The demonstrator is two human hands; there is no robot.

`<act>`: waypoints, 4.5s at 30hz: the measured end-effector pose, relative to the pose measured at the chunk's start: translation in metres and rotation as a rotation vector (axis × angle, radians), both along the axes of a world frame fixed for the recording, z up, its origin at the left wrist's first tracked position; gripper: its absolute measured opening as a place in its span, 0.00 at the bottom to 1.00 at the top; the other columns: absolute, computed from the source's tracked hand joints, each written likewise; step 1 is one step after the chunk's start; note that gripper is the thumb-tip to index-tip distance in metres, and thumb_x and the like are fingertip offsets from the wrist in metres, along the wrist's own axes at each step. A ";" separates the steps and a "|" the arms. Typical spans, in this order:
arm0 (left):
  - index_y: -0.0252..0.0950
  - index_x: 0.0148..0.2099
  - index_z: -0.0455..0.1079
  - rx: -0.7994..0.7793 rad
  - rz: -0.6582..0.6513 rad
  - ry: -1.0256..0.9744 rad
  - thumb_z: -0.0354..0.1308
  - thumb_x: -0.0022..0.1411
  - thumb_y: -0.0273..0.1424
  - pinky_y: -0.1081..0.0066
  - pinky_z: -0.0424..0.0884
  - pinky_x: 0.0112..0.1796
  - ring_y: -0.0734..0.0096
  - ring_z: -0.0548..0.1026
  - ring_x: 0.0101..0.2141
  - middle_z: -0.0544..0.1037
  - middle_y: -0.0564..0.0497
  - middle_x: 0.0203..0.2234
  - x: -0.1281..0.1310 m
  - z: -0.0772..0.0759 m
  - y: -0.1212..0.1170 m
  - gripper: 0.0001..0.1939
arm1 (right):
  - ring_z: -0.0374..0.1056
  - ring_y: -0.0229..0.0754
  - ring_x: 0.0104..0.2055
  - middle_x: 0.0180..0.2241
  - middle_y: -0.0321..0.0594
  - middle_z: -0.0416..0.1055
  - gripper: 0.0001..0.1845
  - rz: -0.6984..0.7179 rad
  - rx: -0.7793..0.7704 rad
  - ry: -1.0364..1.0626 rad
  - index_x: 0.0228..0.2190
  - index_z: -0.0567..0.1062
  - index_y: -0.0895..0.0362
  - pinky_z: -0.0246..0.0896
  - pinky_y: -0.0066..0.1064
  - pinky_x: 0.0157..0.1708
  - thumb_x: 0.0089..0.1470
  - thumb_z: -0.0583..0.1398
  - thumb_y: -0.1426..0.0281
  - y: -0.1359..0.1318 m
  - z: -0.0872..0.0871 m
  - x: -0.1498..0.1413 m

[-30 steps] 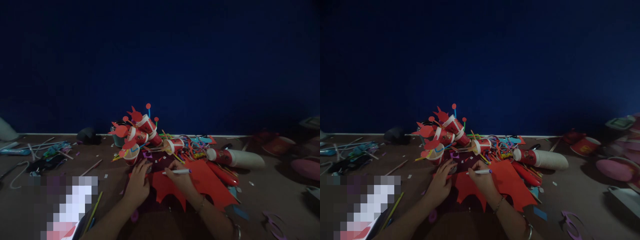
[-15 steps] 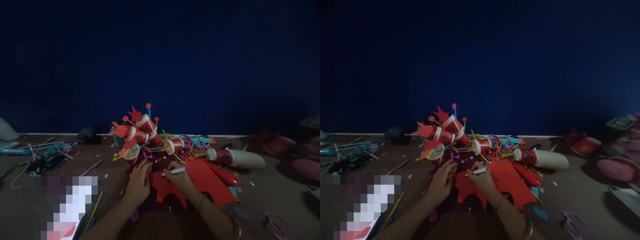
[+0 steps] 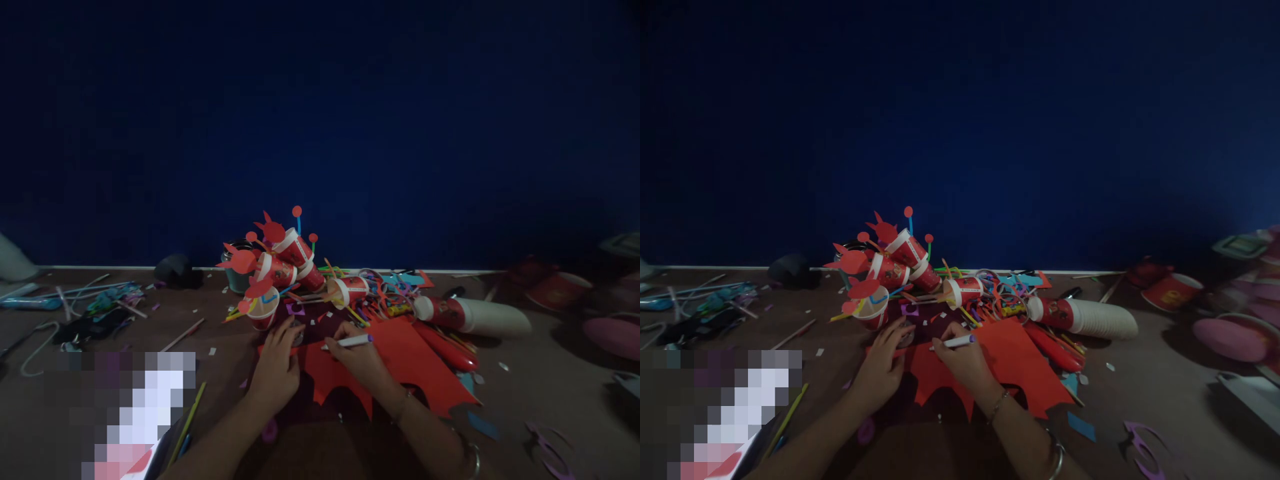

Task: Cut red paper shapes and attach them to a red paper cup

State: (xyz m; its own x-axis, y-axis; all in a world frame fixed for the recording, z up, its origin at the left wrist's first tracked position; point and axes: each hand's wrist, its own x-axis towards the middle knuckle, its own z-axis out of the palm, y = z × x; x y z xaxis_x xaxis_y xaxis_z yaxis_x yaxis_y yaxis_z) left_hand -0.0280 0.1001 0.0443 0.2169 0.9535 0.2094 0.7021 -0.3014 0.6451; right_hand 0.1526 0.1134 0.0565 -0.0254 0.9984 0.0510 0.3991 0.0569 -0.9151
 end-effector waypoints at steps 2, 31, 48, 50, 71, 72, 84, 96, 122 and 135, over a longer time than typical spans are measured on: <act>0.37 0.54 0.62 -0.003 -0.001 0.000 0.46 0.48 0.14 0.54 0.54 0.56 0.58 0.56 0.57 0.58 0.44 0.58 0.000 0.000 0.000 0.30 | 0.59 0.35 0.21 0.16 0.31 0.64 0.11 -0.006 0.003 0.027 0.18 0.63 0.54 0.53 0.25 0.21 0.46 0.58 0.65 0.001 -0.002 0.001; 0.38 0.53 0.63 -0.001 0.004 -0.043 0.46 0.47 0.14 0.54 0.54 0.56 0.59 0.57 0.57 0.60 0.46 0.57 -0.001 0.001 -0.001 0.31 | 0.56 0.35 0.19 0.14 0.29 0.59 0.12 -0.029 0.025 0.020 0.15 0.59 0.54 0.51 0.25 0.19 0.43 0.57 0.67 0.000 0.001 0.000; 0.39 0.53 0.64 0.012 0.007 -0.064 0.47 0.47 0.14 0.53 0.56 0.55 0.58 0.58 0.57 0.61 0.45 0.57 -0.001 -0.001 -0.001 0.31 | 0.54 0.34 0.18 0.14 0.29 0.58 0.12 -0.068 0.050 0.049 0.16 0.59 0.53 0.49 0.25 0.17 0.42 0.57 0.67 0.001 -0.003 0.001; 0.39 0.53 0.63 0.025 0.004 -0.075 0.46 0.45 0.13 0.52 0.55 0.56 0.58 0.58 0.57 0.61 0.45 0.57 -0.001 -0.001 -0.001 0.32 | 0.56 0.35 0.18 0.14 0.30 0.60 0.12 -0.071 0.046 0.116 0.16 0.60 0.54 0.51 0.25 0.18 0.45 0.57 0.64 0.002 -0.003 0.002; 0.35 0.56 0.57 0.073 0.044 -0.146 0.47 0.45 0.14 0.55 0.55 0.56 0.61 0.59 0.56 0.63 0.42 0.54 0.001 -0.003 -0.002 0.33 | 0.55 0.33 0.21 0.17 0.28 0.60 0.09 0.052 -0.037 0.066 0.17 0.63 0.55 0.49 0.23 0.19 0.41 0.59 0.69 -0.006 0.008 -0.003; 0.35 0.56 0.57 0.074 0.043 -0.143 0.47 0.45 0.14 0.55 0.54 0.56 0.61 0.59 0.56 0.63 0.42 0.54 0.001 -0.003 -0.002 0.33 | 0.55 0.33 0.21 0.17 0.29 0.60 0.09 0.059 -0.039 0.068 0.17 0.63 0.55 0.49 0.23 0.19 0.41 0.59 0.69 -0.006 0.008 -0.003; 0.34 0.56 0.58 0.101 0.041 -0.151 0.47 0.45 0.14 0.53 0.55 0.56 0.59 0.60 0.56 0.64 0.42 0.54 0.001 -0.006 -0.001 0.33 | 0.57 0.34 0.22 0.18 0.30 0.63 0.11 0.049 -0.013 0.045 0.19 0.64 0.55 0.51 0.24 0.21 0.43 0.61 0.66 -0.004 0.006 -0.002; 0.35 0.56 0.58 0.092 0.036 -0.149 0.46 0.45 0.14 0.53 0.55 0.56 0.59 0.59 0.56 0.63 0.42 0.55 0.001 -0.006 -0.001 0.34 | 0.57 0.34 0.22 0.18 0.29 0.62 0.11 0.091 -0.066 0.096 0.19 0.64 0.56 0.51 0.24 0.20 0.41 0.62 0.67 -0.006 0.003 -0.003; 0.33 0.56 0.58 0.090 0.039 -0.109 0.46 0.44 0.13 0.53 0.55 0.56 0.59 0.59 0.56 0.63 0.41 0.54 0.001 -0.006 -0.001 0.34 | 0.57 0.34 0.23 0.19 0.30 0.63 0.13 0.091 -0.052 0.126 0.19 0.65 0.56 0.51 0.25 0.21 0.40 0.64 0.63 -0.005 0.008 -0.003; 0.33 0.56 0.58 0.066 0.047 -0.140 0.47 0.46 0.14 0.54 0.55 0.56 0.59 0.59 0.56 0.63 0.41 0.55 0.002 -0.003 -0.002 0.33 | 0.56 0.33 0.21 0.17 0.29 0.61 0.10 0.068 -0.052 0.068 0.18 0.63 0.55 0.50 0.24 0.20 0.41 0.60 0.69 -0.003 0.002 -0.002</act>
State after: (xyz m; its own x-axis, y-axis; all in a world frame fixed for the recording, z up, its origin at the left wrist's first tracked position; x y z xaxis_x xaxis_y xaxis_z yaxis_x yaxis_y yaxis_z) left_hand -0.0265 0.0982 0.0415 0.1365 0.9450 0.2973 0.6212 -0.3154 0.7173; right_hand 0.1506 0.1100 0.0582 -0.0916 0.9958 0.0030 0.3330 0.0334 -0.9423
